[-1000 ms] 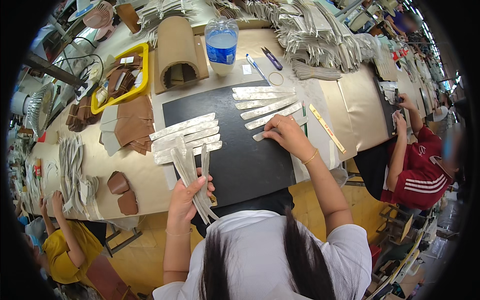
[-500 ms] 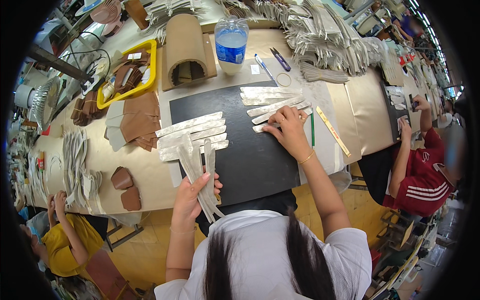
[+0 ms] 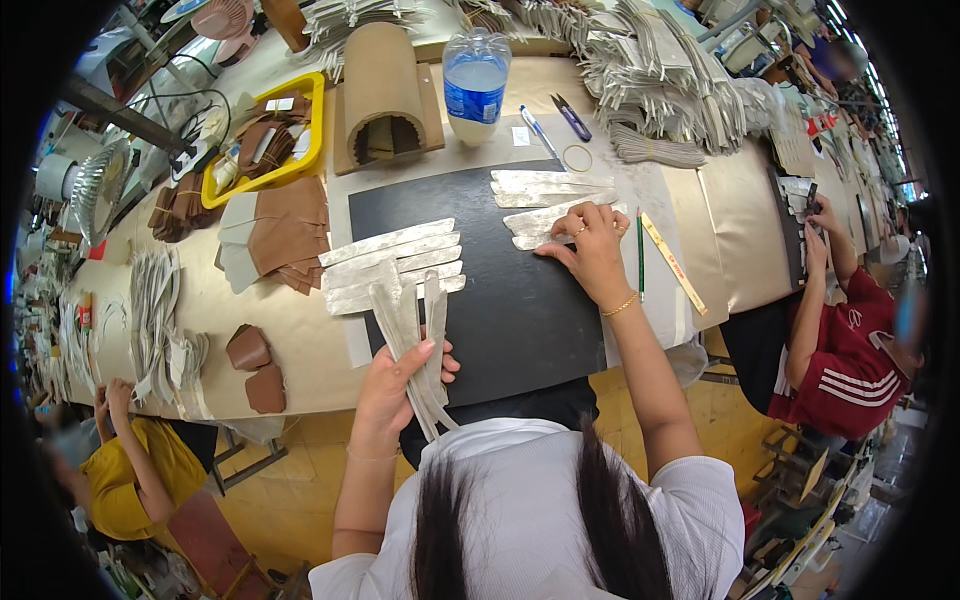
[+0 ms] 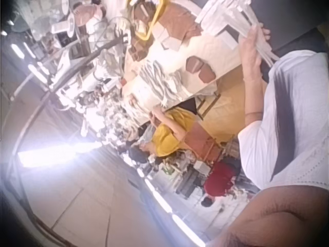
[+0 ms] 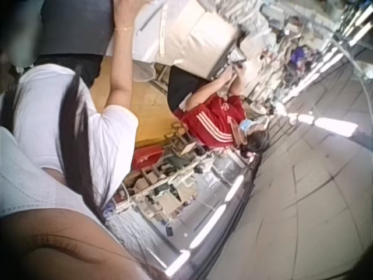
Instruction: The person arranges white fabric strips on a black mat, then uses a ruler and pencil to mark lines on the strips. The person handles the strips one at a time, aligns them, and makes marks along their length.
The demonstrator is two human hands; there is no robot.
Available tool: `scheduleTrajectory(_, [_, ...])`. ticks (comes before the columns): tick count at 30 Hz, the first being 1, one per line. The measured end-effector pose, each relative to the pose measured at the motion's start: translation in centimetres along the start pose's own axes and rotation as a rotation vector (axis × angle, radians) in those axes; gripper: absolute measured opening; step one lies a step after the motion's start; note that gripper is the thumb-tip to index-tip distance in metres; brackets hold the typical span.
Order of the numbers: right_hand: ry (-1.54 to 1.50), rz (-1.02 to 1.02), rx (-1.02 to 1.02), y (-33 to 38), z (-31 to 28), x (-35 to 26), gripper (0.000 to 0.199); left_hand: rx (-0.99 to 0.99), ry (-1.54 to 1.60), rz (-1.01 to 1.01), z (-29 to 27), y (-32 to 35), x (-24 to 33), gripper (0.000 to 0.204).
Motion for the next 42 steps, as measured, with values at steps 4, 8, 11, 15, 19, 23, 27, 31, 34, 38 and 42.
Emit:
scheduleTrajectory(4, [-0.273,0.039,-0.087,-0.7,-0.9,-3.3,0.034,-0.062,0.07,-0.013,0.4,-0.2,-0.2,0.032])
scheduleTrajectory(8, [-0.953,0.24,-0.398,0.8,0.9,-10.4,0.02,-0.105,0.16,-0.034,0.8,-0.4,-0.7,0.037])
scheduleTrajectory(11, [-1.241,0.381,-0.469,2.2,2.2,-12.9,0.011,-0.089,0.149,0.009,1.1,-0.6,-0.5,0.038])
scheduleTrajectory(15, [-1.526,0.529,-0.522,2.9,3.1,-13.6,0.016,-0.073,0.111,0.054,1.0,-0.7,-0.1,0.036])
scheduleTrajectory(19, [-1.649,0.646,-0.599,3.5,3.4,-13.5,0.019,-0.071,0.08,0.03,1.1,-0.5,0.0,0.034])
scheduleTrajectory(23, [-1.662,0.59,-0.62,3.8,3.5,-13.4,0.018,-0.104,0.116,0.101,1.2,-0.5,-0.1,0.029])
scheduleTrajectory(27, [-1.739,0.551,-0.485,3.7,3.1,-12.9,0.017,-0.064,0.202,0.159,1.1,-0.2,0.4,0.025])
scheduleTrajectory(31, [-1.967,0.635,-0.265,3.7,1.5,-9.3,0.01,0.054,0.199,0.265,0.1,-0.1,1.3,0.026])
scheduleTrajectory(34, [-1.705,0.594,-0.127,2.2,-2.4,-4.3,0.01,0.188,0.139,0.303,-1.1,0.4,1.7,0.026])
scheduleTrajectory(38, [-0.761,0.4,-0.192,0.0,-6.1,-0.9,0.015,0.176,0.143,0.265,-1.0,0.4,1.8,0.034])
scheduleTrajectory(42, [-0.354,0.174,-0.269,-0.3,-3.3,-1.3,0.012,0.21,0.146,0.283,-0.4,0.0,1.1,0.034])
Point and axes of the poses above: each hand's wrist, its own y-axis away from the middle knuckle, its own z-axis out of the palm, x = y × z, the point moved 6 cm from there along -y, towards the middle knuckle, and after that the axes turned 1 degree about x, right-handed, at the moved point
